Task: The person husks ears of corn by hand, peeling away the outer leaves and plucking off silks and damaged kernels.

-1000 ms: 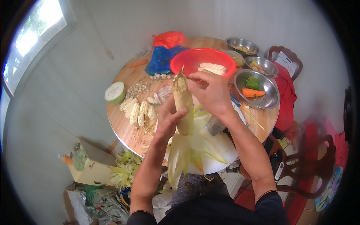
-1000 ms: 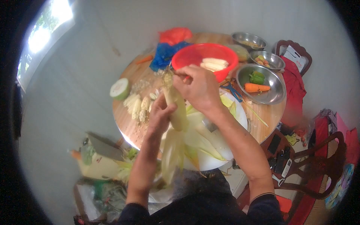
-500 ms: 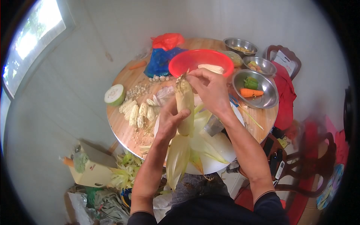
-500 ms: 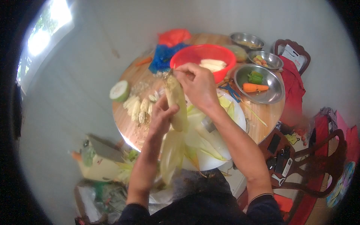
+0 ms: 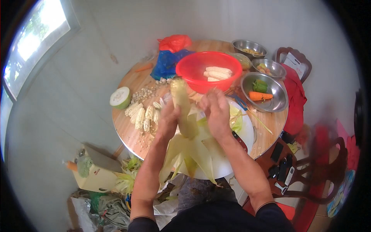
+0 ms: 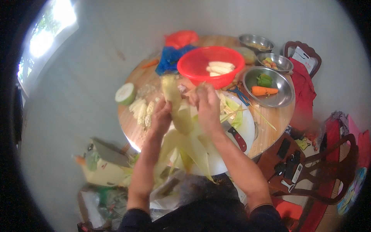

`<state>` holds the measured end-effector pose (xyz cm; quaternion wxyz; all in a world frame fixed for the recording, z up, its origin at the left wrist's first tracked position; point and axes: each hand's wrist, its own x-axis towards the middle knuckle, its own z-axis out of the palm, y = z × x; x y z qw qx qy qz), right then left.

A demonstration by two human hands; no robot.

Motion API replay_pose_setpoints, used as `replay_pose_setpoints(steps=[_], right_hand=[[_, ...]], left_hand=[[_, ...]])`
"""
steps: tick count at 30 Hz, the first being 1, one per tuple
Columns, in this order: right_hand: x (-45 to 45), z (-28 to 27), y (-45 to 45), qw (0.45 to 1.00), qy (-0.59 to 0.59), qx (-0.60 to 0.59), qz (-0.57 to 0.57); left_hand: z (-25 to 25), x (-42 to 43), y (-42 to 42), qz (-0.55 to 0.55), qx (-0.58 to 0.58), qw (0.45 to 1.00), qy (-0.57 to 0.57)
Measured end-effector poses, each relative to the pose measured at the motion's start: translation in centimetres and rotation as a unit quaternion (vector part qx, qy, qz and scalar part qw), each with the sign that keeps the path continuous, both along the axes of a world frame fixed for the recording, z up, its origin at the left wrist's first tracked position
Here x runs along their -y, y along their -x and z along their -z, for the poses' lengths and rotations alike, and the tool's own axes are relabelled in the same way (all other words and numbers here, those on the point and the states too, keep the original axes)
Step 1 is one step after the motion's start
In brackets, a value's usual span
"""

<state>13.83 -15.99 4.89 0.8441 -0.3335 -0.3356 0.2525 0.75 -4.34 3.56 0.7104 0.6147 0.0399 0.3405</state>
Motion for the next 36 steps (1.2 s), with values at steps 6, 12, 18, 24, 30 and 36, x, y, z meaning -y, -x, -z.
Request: replay_pose_setpoints(steps=[6, 12, 18, 24, 30, 36], right_hand=[[5.5, 5.0, 3.7, 0.962, 0.171, 0.213, 0.028], [11.9, 8.2, 4.2, 0.933, 0.237, 0.272, 0.008], [13.5, 9.6, 4.8, 0.936, 0.255, 0.241, -0.035], [9.8, 4.9, 1.2, 0.864, 0.230, 0.433, 0.117], [5.2, -0.6, 2.0, 0.774, 0.353, 0.518, 0.091], [3.3, 1.6, 1.9, 0.781, 0.292, 0.550, 0.053]], left_hand=[[2.9, -3.3, 2.0, 0.007, 0.007, 1.000, 0.014], [3.5, -6.6, 2.8, -0.015, 0.121, 0.973, 0.194], [3.8, -6.1, 1.4, 0.021, 0.154, 0.968, 0.199], [1.4, -3.5, 0.5, 0.077, 0.143, 0.976, 0.148], [-2.3, 0.2, -0.1, 0.047, 0.095, 0.994, 0.024], [-3.5, 2.3, 0.7, -0.040, 0.056, 0.995, -0.069]])
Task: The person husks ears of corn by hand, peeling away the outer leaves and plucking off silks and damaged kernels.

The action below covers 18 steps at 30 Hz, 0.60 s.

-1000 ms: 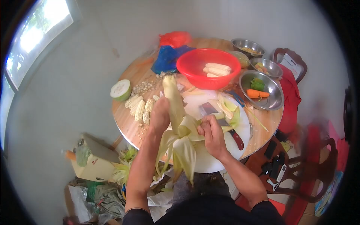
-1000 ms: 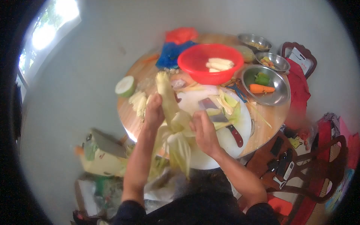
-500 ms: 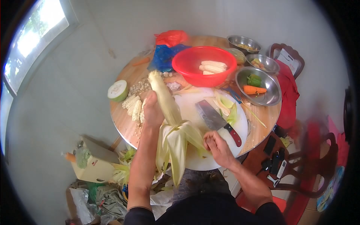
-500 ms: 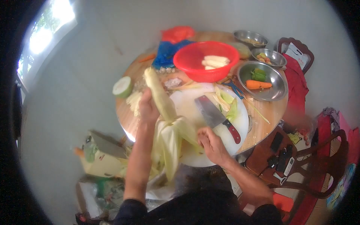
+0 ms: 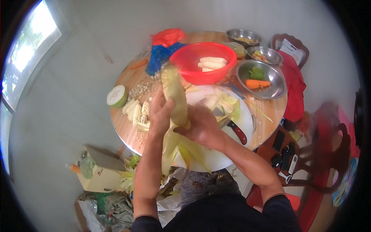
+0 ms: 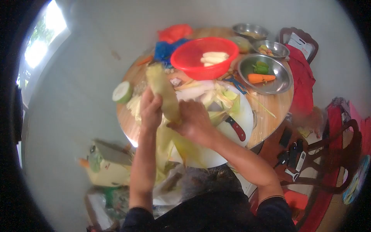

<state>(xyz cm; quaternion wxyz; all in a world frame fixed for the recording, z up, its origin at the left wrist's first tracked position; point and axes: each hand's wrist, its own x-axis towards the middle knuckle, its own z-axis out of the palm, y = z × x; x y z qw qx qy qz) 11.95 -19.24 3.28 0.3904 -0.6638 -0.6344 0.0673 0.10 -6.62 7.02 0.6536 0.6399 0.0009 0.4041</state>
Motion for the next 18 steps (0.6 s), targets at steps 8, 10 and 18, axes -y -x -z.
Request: replay_pose_setpoints(steps=[8, 10, 18], right_hand=[[-1.2, 1.7, 2.4, 0.978, 0.092, -0.162, 0.090], [-1.5, 2.5, 2.9, 0.977, 0.079, -0.167, 0.109], [0.3, 1.5, 2.2, 0.996, 0.043, -0.031, 0.070]], left_hand=[[1.9, -3.6, 0.7, 0.065, 0.122, 0.981, 0.138], [3.0, -2.8, 0.6, 0.007, 0.088, 0.982, 0.166], [5.9, -3.0, 1.7, -0.054, 0.007, 0.993, 0.103]])
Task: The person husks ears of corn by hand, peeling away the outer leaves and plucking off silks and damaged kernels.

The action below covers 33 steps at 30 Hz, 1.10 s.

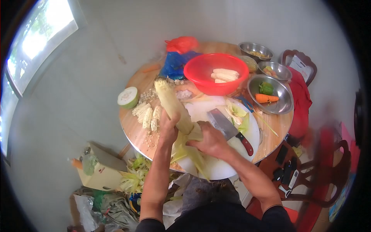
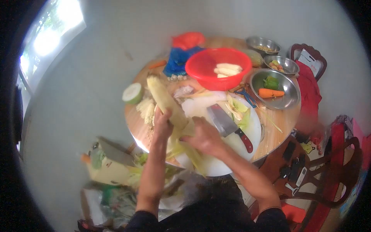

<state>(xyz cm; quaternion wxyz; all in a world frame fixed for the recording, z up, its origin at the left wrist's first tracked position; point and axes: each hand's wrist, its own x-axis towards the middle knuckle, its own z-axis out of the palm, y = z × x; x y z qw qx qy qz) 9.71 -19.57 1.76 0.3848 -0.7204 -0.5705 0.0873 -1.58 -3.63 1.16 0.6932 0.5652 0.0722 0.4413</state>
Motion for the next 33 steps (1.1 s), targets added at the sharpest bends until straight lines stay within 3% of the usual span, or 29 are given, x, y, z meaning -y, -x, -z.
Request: replay_pose_setpoints(steps=[1, 4, 10, 13, 16, 20, 22, 26, 28, 31, 33], right_hand=[[0.1, -0.6, -0.7, 1.000, 0.001, 0.001, 0.001], [-0.3, -4.3, -2.6, 0.985, -0.168, -0.039, 0.016], [-2.2, -6.6, -1.6, 0.960, -0.235, -0.154, 0.008], [-3.0, -5.0, -1.7, 0.955, -0.246, -0.159, 0.048], [-2.2, -5.7, -1.4, 0.952, -0.203, -0.218, 0.068], [-2.6, -4.7, -1.5, 0.954, -0.194, -0.219, 0.066], [-2.9, -4.2, -1.6, 0.964, -0.238, -0.120, 0.019], [-2.0, -3.9, -1.2, 0.967, -0.244, -0.041, -0.066], [-2.4, -3.0, -0.9, 0.935, -0.350, 0.006, -0.062], [-2.8, -2.4, -1.0, 0.943, -0.322, -0.072, -0.040], [-2.6, -2.4, -0.8, 0.946, -0.314, -0.060, -0.051]], left_hand=[[0.3, -0.1, 0.1, 0.019, 0.008, 1.000, 0.008], [0.9, 0.7, -0.5, 0.049, 0.017, 0.998, 0.020], [1.1, 1.9, -2.0, 0.086, -0.030, 0.996, 0.013], [1.3, 1.8, -2.1, 0.086, -0.048, 0.995, -0.005], [1.5, 1.8, -2.2, 0.092, -0.056, 0.994, -0.004], [2.8, 0.5, -2.6, 0.115, -0.056, 0.992, 0.008], [2.9, 0.6, -2.5, 0.124, -0.046, 0.991, 0.025], [3.6, -0.1, -2.4, 0.114, -0.038, 0.992, 0.043], [3.6, -0.2, -2.2, 0.126, -0.027, 0.988, 0.079], [3.7, -0.2, -1.9, 0.167, 0.019, 0.981, 0.102], [3.3, 0.1, -1.9, 0.194, 0.054, 0.975, 0.091]])
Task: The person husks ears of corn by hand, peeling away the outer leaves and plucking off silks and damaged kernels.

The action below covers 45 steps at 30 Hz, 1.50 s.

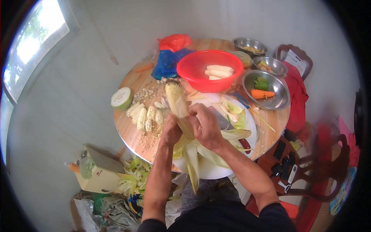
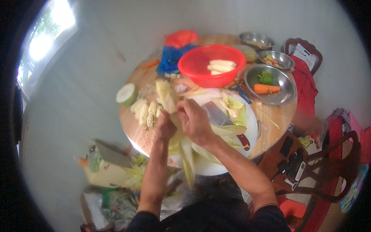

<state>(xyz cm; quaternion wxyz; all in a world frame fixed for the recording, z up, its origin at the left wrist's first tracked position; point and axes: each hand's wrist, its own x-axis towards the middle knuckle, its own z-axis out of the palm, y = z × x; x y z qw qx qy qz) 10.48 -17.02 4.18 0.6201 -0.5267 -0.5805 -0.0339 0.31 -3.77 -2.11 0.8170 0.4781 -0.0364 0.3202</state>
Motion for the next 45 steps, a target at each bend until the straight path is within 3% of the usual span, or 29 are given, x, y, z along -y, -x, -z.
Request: replay_pose_setpoints(steps=[2, 5, 10, 12, 13, 15, 18, 20, 25, 30, 32, 34, 36, 38, 40, 44, 45], right_hand=[[0.5, 0.4, 0.2, 1.000, 0.008, 0.017, -0.008], [2.1, 2.9, 0.7, 0.990, 0.016, 0.084, -0.116], [2.7, 3.3, 0.6, 0.992, 0.059, 0.029, -0.107], [2.1, 2.8, 0.5, 0.995, -0.049, 0.041, -0.070], [2.1, 3.1, 0.5, 0.996, -0.049, 0.040, -0.070], [2.1, 3.8, 0.6, 0.981, 0.093, -0.094, -0.141], [3.7, 4.1, 1.0, 0.968, 0.173, -0.080, -0.163], [4.5, 6.1, 1.6, 0.977, 0.146, -0.034, -0.151], [6.9, 7.7, 1.6, 0.984, 0.106, 0.010, -0.143], [8.2, 10.5, 2.8, 0.992, 0.058, -0.020, -0.108], [8.5, 11.1, 2.7, 0.992, 0.055, -0.036, -0.109], [8.0, 10.5, 2.4, 0.989, 0.080, 0.108, -0.061], [7.6, 9.8, 2.7, 0.987, 0.074, 0.138, -0.043], [7.4, 9.0, 2.8, 0.983, 0.068, 0.171, -0.027], [7.4, 8.2, 3.0, 0.968, 0.084, 0.229, -0.060], [7.8, 5.8, 2.8, 0.981, 0.077, 0.134, -0.117], [7.5, 4.6, 2.7, 0.985, 0.133, -0.007, -0.108]], left_hand=[[-0.4, 0.6, -0.3, -0.090, -0.015, 0.996, -0.002], [-1.2, -0.1, 0.8, -0.061, -0.009, 0.998, -0.006], [-1.0, 0.8, 0.4, -0.103, -0.022, 0.993, 0.050], [-1.2, 1.0, 0.2, -0.121, -0.031, 0.991, 0.049], [-1.4, 1.0, 0.2, -0.107, -0.025, 0.992, 0.068], [-1.4, 1.0, 0.2, -0.095, -0.020, 0.992, 0.086], [-1.1, 0.1, 0.1, -0.148, -0.022, 0.985, 0.084], [-0.5, -1.1, 0.1, -0.106, 0.057, 0.984, 0.131], [0.2, -0.5, -0.5, -0.123, 0.050, 0.983, 0.126], [1.6, -0.6, -1.4, -0.132, 0.028, 0.987, 0.087], [1.9, -0.1, -1.8, -0.121, 0.023, 0.982, 0.145], [-0.2, 1.6, -1.5, -0.137, -0.011, 0.978, 0.157], [0.0, 1.9, -1.1, -0.152, -0.048, 0.973, 0.168], [1.6, 0.2, -0.3, -0.140, -0.119, 0.982, 0.036], [2.3, -0.3, 0.5, -0.141, -0.123, 0.982, 0.023], [1.0, 1.0, 1.3, -0.158, -0.063, 0.984, 0.060], [0.6, 1.4, 1.5, -0.160, -0.064, 0.983, 0.059]])
